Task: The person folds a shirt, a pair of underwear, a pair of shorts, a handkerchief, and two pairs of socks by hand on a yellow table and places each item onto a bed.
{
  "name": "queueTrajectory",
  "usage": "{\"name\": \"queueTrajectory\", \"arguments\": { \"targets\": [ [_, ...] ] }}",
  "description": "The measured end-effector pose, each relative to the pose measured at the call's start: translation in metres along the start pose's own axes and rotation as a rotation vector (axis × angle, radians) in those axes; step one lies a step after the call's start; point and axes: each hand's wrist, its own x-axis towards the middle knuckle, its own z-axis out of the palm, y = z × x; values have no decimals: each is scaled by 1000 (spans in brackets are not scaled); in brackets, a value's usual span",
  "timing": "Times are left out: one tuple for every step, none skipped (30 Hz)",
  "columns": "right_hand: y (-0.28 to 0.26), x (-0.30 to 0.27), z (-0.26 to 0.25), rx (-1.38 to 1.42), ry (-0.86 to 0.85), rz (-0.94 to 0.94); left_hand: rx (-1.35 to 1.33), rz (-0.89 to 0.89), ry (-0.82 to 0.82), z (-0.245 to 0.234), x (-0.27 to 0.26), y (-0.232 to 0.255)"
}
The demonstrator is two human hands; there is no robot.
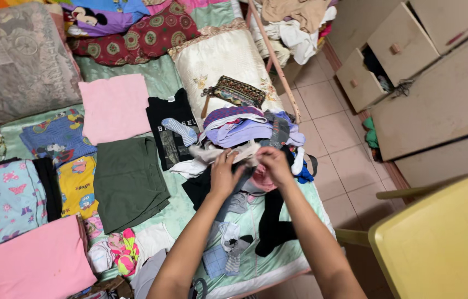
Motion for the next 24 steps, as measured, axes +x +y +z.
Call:
{"name": "queueTrajectory", "arguments": {
  "targets": [
    [-26,-11,-5,200,-9,-22,-4,-4,92,-2,1,6],
    [-54,-25,-10,278,23,-54,-4,21,79,-5,3,12],
    [-77,-38,-11,357,53,-86,10,33,127,-8,4,16],
    [-98,-54,-10,355,72,-112,18,47,173,-7,5,22],
    [-117,-70,-11,375,50,-138,12,74,159,-5,8,28],
    [-132,-85,-11,396,29,-164,31,92,169,-3,11,33],
    [-143,-97,-11,393,49,-189,49,110,181,1,14,39],
    [-152,-112,-13,417,109,-223,42,129,163,5,16,47],
    [-160,-127,-17,440,169,-259,-152,68,-38,9,20,58],
    [-170,-141,-24,441,190,-273,-336,2,-245,11,22,72],
    [-181,-156,-35,344,265,-310,-336,14,-268,11,20,89],
    [-192,-170,-47,247,339,-347,-376,80,-362,8,20,107],
    [-200,-185,-61,248,359,-363,-415,146,-458,5,17,126],
    [-207,-202,-76,162,423,-374,-415,161,-477,4,13,145],
    [-214,-221,-93,76,487,-384,-399,277,-495,4,9,160],
    [-222,-241,-112,76,506,-400,-384,397,-511,9,9,174],
    [-230,-261,-131,-143,619,-399,-385,415,-527,16,9,185],
    [-236,-281,-148,-362,733,-389,-333,480,-520,28,10,193],
    [-246,-302,-167,-363,756,-400,-281,545,-510,42,12,198],
    [-261,-325,-186,-320,835,-400,-288,562,-525,60,13,203],
    [-274,-345,-203,-276,914,-401,-169,589,-460,79,15,208],
    [-288,-365,-221,-282,935,-407,-55,612,-392,101,16,214],
    [-301,-386,-239,-464,1069,-382,-66,626,-406,123,18,222],
    [-315,-405,-256,-651,1195,-349,-129,613,-507,145,20,231]
  ]
}}
